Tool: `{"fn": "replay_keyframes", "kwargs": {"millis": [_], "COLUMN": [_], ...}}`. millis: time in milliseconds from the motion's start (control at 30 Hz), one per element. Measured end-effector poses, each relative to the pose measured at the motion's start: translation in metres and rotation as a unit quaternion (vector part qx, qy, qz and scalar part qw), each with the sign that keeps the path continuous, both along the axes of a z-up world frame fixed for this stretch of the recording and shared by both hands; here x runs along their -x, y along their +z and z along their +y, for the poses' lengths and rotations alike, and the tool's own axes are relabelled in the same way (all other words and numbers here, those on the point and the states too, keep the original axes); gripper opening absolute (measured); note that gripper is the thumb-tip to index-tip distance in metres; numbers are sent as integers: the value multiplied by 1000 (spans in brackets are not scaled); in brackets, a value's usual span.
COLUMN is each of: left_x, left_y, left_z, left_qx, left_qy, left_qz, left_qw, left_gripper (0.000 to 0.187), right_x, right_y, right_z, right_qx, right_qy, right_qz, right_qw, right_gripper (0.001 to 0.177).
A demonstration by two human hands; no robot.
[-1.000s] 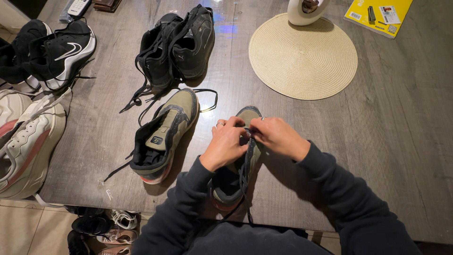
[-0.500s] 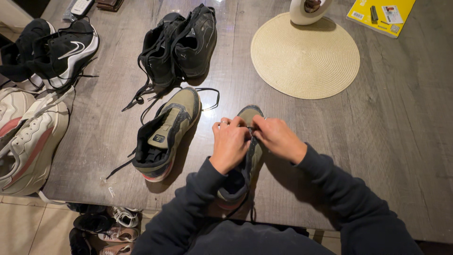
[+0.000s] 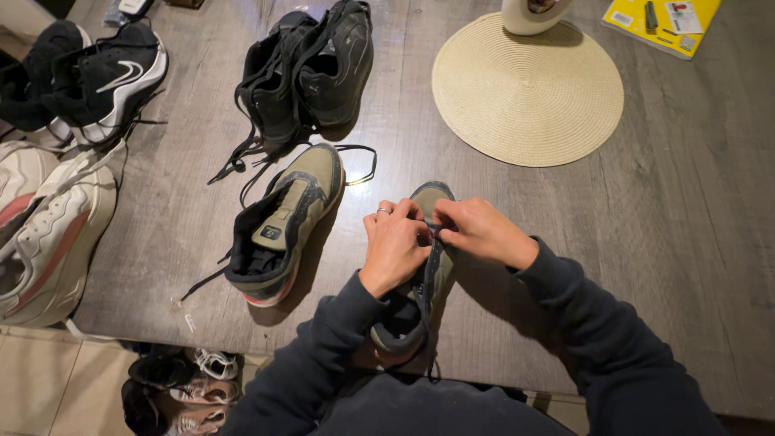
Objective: The person removes the laces from a pair of olive-green sneakers and then re-laces one shoe by threading the laces through the eyelets and tying a knot. The task is performed on a table with other shoes visible nearby.
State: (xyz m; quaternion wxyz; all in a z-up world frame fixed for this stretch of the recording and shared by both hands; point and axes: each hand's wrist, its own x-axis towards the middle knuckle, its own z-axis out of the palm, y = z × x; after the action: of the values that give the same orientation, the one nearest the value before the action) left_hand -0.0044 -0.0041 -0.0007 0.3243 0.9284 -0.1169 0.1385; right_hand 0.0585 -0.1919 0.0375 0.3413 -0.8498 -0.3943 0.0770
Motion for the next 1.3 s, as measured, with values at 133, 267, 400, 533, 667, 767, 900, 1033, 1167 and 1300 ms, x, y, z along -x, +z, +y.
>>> {"fn": "replay_keyframes", "kwargs": {"millis": [133, 267, 400, 533, 667, 767, 900, 1033, 1167, 1300], "left_x": [-1, 20, 46, 64, 81, 96, 111, 115, 106, 91], "left_y": [4, 2, 4, 5, 5, 5, 8, 11, 8, 13], "left_z": [2, 7, 21, 32, 41, 43, 38, 37, 44, 35], "left_qx": [25, 30, 42, 92, 104, 78, 6, -8, 83, 70], "left_qy": [17, 26, 37, 71, 126, 165, 225, 218, 191, 150], "left_qz": [-18, 16, 24, 40, 8, -3, -45, -43, -25, -29], "left_qw": [999, 999, 998, 992, 987, 983, 973, 975, 978, 986], "left_gripper": [6, 4, 6, 10, 8, 8, 15, 20, 14, 11], "right_x": [-4, 6, 17, 24, 25, 30, 30, 31, 33, 35], "right_y": [2, -4, -8, -8, -3, 0, 5, 10, 11, 13], "right_z": [5, 5, 18, 33, 55, 69, 87, 94, 83, 63], "right_qx": [-12, 1, -27, -11, -3, -3, 28, 48, 38, 54], "right_qy": [9, 21, 79, 95, 106, 143, 194, 184, 161, 75], "right_qz": [-25, 33, 11, 18, 73, 72, -13, -6, 16, 27], "right_qw": [1000, 999, 996, 995, 992, 987, 981, 982, 986, 995], "right_gripper": [19, 18, 22, 21, 20, 19, 21, 23, 21, 21]}}
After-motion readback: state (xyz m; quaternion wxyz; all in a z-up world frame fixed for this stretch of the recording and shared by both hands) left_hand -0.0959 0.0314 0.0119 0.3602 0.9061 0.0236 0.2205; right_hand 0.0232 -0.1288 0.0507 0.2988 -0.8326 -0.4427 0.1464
